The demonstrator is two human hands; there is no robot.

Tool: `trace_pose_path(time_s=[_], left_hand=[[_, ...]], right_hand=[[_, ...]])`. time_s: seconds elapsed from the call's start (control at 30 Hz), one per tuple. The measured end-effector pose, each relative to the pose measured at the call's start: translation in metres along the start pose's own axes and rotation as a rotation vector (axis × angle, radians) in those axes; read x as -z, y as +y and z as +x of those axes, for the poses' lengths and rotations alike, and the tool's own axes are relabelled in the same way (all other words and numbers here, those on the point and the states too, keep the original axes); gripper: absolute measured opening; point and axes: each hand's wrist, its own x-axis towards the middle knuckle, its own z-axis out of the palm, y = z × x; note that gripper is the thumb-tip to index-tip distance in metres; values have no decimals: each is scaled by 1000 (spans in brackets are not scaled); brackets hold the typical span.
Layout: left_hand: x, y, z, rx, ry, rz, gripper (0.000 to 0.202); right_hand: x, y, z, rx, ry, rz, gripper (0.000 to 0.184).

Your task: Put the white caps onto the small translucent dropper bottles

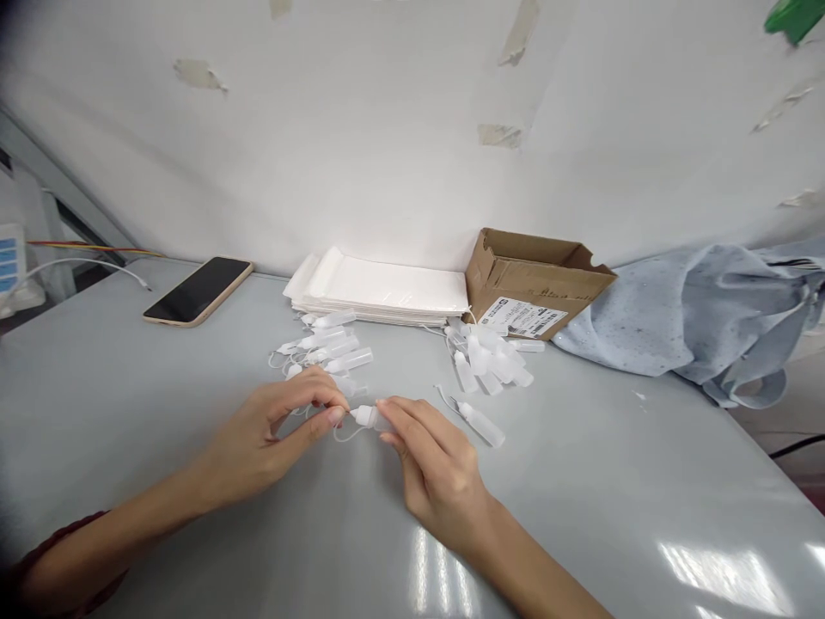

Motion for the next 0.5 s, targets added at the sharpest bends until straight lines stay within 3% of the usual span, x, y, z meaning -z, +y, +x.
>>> trace_pose_path(time_s=[0.2, 0.37, 0.5], left_hand=[[2, -2, 2, -20, -6, 9, 20], [12, -4, 8, 87, 58, -20, 16], [15, -5, 10, 105, -3, -41, 23]], right_hand=[[2, 2, 1, 16, -20, -14, 41], [0, 3, 4, 23, 6, -23, 40], [-2, 4, 4, 28, 23, -17, 39]])
